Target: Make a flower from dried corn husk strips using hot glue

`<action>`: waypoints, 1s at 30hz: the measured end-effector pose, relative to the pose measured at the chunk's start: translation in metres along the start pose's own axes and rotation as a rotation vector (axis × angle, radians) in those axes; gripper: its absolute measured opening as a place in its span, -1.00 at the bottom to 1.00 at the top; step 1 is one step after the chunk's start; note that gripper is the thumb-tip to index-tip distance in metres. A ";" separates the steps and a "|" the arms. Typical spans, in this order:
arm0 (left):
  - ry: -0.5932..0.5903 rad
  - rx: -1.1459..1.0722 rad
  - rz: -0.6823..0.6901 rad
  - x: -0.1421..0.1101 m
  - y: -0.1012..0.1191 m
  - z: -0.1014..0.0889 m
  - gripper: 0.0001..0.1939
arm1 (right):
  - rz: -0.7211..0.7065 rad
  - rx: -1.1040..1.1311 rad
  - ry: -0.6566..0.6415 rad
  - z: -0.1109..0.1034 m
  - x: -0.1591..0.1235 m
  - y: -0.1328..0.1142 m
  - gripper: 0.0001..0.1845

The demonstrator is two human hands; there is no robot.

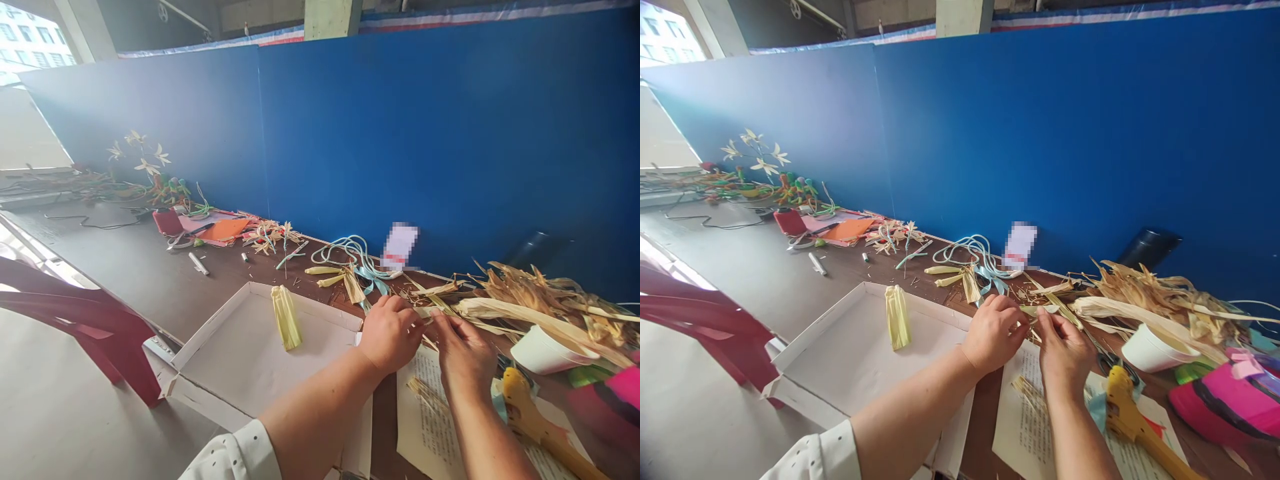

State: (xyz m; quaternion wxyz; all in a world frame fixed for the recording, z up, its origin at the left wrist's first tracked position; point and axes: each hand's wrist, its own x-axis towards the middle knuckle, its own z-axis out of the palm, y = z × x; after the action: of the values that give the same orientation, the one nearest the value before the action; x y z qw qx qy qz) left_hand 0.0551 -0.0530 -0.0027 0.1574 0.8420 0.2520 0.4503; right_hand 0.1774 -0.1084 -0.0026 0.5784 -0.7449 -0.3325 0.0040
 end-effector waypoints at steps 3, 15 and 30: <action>0.020 -0.056 -0.078 -0.001 0.003 0.004 -0.89 | -0.006 -0.014 0.013 0.000 -0.001 -0.002 -0.48; -0.047 -0.304 -0.527 -0.004 0.010 0.011 -0.90 | 0.033 -0.024 0.013 0.000 0.003 0.000 -0.46; -0.090 -0.244 -0.515 -0.003 0.014 0.007 -0.89 | 0.034 0.083 -0.025 0.008 0.007 0.024 -0.46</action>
State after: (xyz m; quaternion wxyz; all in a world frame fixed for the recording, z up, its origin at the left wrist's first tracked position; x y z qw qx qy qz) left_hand 0.0637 -0.0661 -0.0018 0.3778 0.7442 0.3943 0.3847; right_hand 0.1918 -0.1003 -0.0234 0.6044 -0.7258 -0.3265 0.0369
